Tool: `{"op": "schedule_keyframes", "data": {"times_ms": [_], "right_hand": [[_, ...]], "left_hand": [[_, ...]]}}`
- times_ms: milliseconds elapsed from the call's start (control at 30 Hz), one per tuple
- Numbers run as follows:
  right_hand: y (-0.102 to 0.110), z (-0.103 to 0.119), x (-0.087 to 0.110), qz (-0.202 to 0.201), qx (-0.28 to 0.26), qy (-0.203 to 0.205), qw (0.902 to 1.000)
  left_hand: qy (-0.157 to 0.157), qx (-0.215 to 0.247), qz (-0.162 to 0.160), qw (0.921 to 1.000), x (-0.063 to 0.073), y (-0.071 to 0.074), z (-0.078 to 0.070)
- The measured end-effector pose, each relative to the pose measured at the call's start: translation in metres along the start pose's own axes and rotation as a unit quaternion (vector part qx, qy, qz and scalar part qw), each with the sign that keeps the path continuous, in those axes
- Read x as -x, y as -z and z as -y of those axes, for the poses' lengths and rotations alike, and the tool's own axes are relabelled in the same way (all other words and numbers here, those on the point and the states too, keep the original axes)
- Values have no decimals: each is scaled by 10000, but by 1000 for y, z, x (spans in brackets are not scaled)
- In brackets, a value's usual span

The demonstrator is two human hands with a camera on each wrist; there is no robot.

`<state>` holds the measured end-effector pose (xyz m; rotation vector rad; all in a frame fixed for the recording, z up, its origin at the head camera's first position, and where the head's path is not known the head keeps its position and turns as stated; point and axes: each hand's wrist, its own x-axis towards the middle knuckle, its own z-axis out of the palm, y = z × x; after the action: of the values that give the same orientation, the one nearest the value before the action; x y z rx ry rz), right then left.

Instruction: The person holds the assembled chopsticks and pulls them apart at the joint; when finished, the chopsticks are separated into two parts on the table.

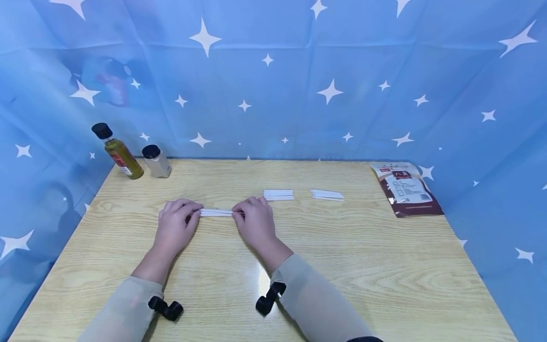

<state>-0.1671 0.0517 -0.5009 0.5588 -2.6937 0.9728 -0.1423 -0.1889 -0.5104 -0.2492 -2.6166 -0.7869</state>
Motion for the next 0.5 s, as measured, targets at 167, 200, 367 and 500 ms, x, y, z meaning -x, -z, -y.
{"op": "schedule_keyframes", "data": {"times_ms": [167, 200, 367, 500], "right_hand": [[0, 1, 0, 31, -271, -69, 9996], [0, 1, 0, 14, -319, -52, 9995], [-1, 1, 0, -3, -405, 108, 9991], [-1, 1, 1, 10, -378, 117, 9992]], "left_hand": [[-131, 121, -129, 9998, 0, 1, 0], [-172, 136, -167, 9996, 0, 2, 0], [-421, 152, -355, 9984, 1, 2, 0], [-600, 151, -438, 9971, 1, 1, 0]]}}
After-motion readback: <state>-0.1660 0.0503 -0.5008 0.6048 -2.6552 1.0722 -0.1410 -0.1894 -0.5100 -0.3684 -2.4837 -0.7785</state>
